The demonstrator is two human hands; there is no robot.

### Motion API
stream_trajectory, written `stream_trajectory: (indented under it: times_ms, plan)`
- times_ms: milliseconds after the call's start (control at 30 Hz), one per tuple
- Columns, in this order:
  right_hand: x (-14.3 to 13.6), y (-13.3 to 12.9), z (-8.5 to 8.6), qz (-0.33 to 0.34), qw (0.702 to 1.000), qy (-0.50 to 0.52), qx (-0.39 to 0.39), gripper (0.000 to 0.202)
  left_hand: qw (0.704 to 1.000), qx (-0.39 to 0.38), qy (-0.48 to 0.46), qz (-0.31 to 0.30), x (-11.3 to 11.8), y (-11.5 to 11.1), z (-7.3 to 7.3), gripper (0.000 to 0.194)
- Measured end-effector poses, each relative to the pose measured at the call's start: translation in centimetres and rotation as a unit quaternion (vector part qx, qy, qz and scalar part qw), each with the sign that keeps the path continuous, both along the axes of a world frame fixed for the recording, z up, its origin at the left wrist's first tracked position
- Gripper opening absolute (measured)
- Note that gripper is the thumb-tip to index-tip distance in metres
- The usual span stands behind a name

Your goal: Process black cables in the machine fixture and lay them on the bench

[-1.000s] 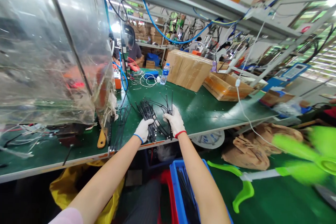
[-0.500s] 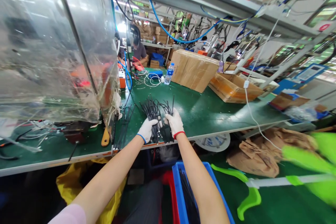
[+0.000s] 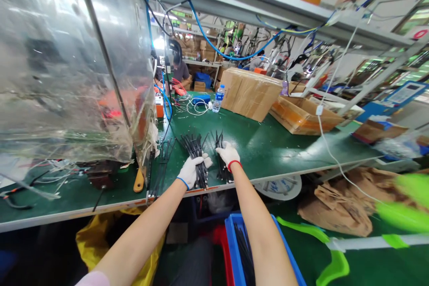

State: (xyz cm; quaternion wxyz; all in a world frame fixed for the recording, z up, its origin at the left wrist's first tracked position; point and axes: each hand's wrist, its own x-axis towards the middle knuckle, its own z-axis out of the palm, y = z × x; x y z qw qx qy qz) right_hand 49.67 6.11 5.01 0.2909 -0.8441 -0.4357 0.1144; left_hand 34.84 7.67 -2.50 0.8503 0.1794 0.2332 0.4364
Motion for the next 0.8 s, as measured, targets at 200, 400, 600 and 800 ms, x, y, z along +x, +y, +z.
stream_trajectory:
  times_ms: [200, 400, 600, 800]
  plan:
    - [-2.7, -0.1, -0.9, 0.085, 0.996, -0.012, 0.003, 0.033, 1.000, 0.016, -0.023, -0.011, 0.2, -0.2, 0.5, 0.038]
    - [-4.2, 0.3, -2.6, 0.122, 0.982, 0.141, 0.015, 0.036, 0.999, 0.027, -0.037, -0.018, -0.1, -0.8, 1.4, 0.036]
    - [-2.5, -0.3, -3.0, 0.101, 0.986, 0.117, 0.055, 0.038, 0.998, 0.010, -0.063, 0.003, 0.0, -0.2, 1.4, 0.018]
    - [-2.2, -1.7, -1.6, 0.095, 0.993, 0.054, 0.041, 0.039, 0.998, -0.022, -0.058, -0.018, 0.2, 0.3, 0.8, 0.015]
